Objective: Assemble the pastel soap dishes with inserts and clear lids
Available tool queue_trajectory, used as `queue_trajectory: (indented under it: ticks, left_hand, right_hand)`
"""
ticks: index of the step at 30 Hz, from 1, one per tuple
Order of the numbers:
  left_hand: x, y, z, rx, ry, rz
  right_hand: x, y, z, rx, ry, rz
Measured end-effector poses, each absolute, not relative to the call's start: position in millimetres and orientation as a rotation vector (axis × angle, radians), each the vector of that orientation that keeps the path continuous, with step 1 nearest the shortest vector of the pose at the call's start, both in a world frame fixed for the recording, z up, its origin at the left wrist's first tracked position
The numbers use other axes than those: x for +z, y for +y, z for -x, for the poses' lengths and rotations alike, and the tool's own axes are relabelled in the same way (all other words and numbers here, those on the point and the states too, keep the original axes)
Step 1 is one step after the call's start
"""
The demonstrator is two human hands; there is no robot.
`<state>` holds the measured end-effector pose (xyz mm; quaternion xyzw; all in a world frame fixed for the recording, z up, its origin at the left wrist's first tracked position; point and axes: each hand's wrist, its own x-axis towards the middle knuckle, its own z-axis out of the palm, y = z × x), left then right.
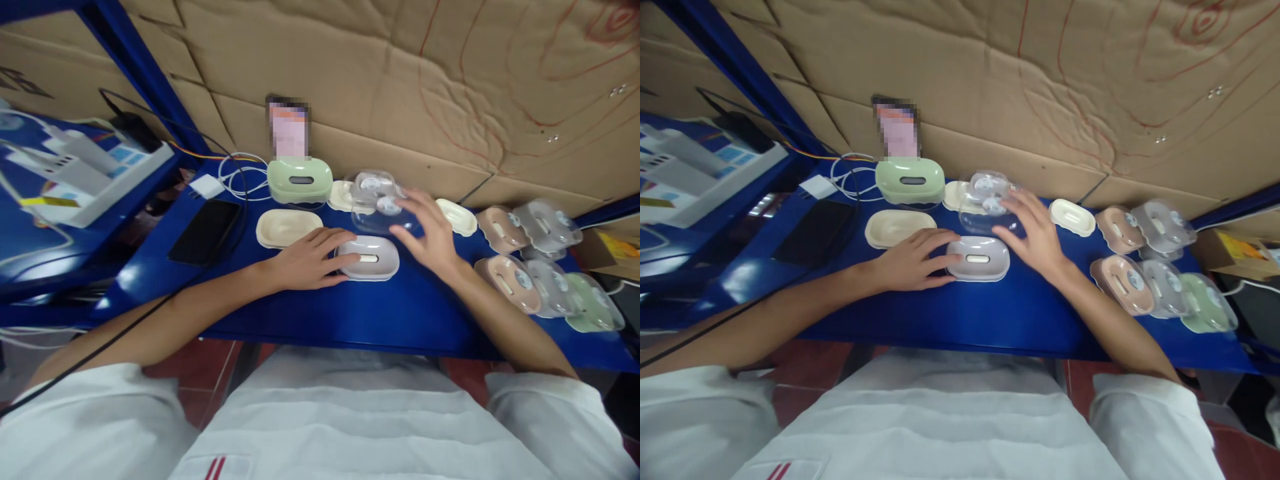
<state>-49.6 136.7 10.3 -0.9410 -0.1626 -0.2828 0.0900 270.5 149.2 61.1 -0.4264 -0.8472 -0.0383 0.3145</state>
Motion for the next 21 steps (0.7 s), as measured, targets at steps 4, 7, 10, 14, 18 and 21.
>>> queue_trajectory:
  ticks: [4, 7, 10, 14, 18, 21]
  left_hand:
    - [4, 139, 47, -0.931, -0.431, 2.784]
    - [4, 143, 48, -0.865, -0.409, 2.855]
    - [6, 146, 50, -0.823, -0.437, 2.904]
    - [7, 149, 54, -0.798, -0.502, 2.900]
    - [5, 150, 54, -0.786, -0.525, 2.903]
    - [6, 148, 53, -0.820, -0.506, 2.920]
  right_hand:
    - [27, 103, -288, 0.109, -2.343, 1.014]
    - [13, 100, -289, 0.175, -2.480, 0.935]
    - [8, 104, -284, 0.228, -2.506, 0.926]
    - [7, 103, -278, 0.223, -2.486, 0.944]
    - [7, 100, -277, 0.172, -2.510, 0.941]
    - [9, 99, -278, 0.132, -2.543, 0.912]
